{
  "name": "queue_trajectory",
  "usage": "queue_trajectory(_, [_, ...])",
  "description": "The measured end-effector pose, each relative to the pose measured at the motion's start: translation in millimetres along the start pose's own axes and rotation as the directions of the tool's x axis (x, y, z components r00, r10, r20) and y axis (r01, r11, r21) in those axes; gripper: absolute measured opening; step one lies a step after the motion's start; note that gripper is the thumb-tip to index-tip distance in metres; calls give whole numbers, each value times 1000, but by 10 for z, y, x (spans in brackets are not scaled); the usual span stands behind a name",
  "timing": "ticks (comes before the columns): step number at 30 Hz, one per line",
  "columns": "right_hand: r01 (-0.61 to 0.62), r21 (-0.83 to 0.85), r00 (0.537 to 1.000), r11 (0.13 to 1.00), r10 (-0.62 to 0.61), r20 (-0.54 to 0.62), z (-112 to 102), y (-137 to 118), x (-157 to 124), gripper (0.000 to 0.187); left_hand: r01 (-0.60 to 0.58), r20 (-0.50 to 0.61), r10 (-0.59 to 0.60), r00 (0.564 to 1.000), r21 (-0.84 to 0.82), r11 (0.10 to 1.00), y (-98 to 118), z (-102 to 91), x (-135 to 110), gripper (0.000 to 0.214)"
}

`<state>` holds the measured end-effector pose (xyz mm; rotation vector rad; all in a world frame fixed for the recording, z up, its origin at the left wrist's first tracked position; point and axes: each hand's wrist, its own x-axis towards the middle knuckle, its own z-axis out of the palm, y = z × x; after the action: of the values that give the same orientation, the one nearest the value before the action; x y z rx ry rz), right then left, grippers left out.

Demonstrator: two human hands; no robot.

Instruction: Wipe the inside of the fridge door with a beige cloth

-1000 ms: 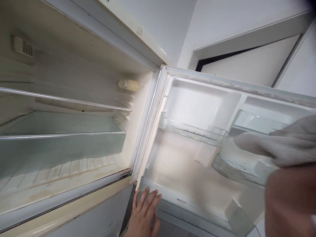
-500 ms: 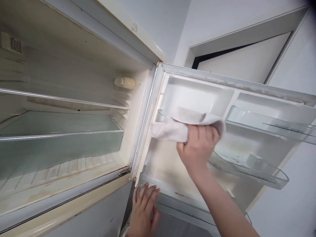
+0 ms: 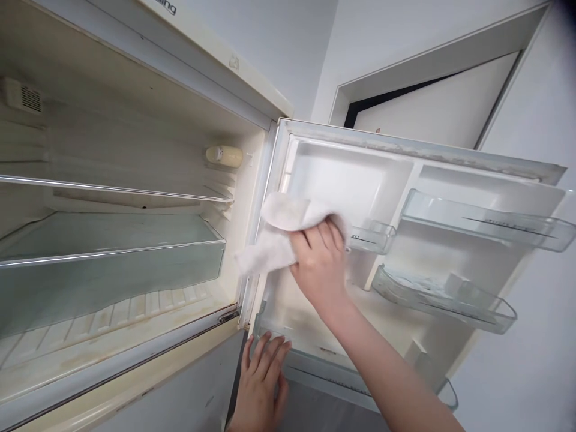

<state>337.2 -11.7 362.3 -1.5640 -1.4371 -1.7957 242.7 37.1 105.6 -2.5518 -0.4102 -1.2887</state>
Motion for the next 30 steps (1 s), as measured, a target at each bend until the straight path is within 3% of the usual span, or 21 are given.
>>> queue_trajectory(5, [-84,-202,988,976,55,-146,-102,471,-484,30,5,-33,-5,999,-17,1000,33,-8,29,67])
queue_trajectory(9, [-261,-186,959,947,233,-160,-164,650,-699,66,18,-50,-19,999,-30,999,66,-1,23,65])
queue_trajectory(12, [-475,-46,876,879,467,-121,-225,541,-700,85,14,-37,-16,999,-38,999,88,-11,2,67])
queue_trajectory(15, [-618,172,758,767,639,-130,-257,273,-654,83,23,-34,-25,999,-51,998,105,-20,-13,68])
queue_trajectory(19, [-717,451,581,532,813,-35,-178,-205,-670,81,42,-38,-44,998,-71,997,121,-10,-9,65])
queue_trajectory(23, [-693,710,401,124,885,237,118,-523,-632,72,48,-56,-51,997,-62,997,129,-21,24,60])
queue_trajectory(28, [-637,739,264,-221,837,479,547,-614,-251,69,53,-82,-57,995,-48,997,111,-24,45,58])
queue_trajectory(30, [-614,728,244,-306,803,544,636,-671,-117,62,45,-89,-50,995,-49,998,104,-8,41,57])
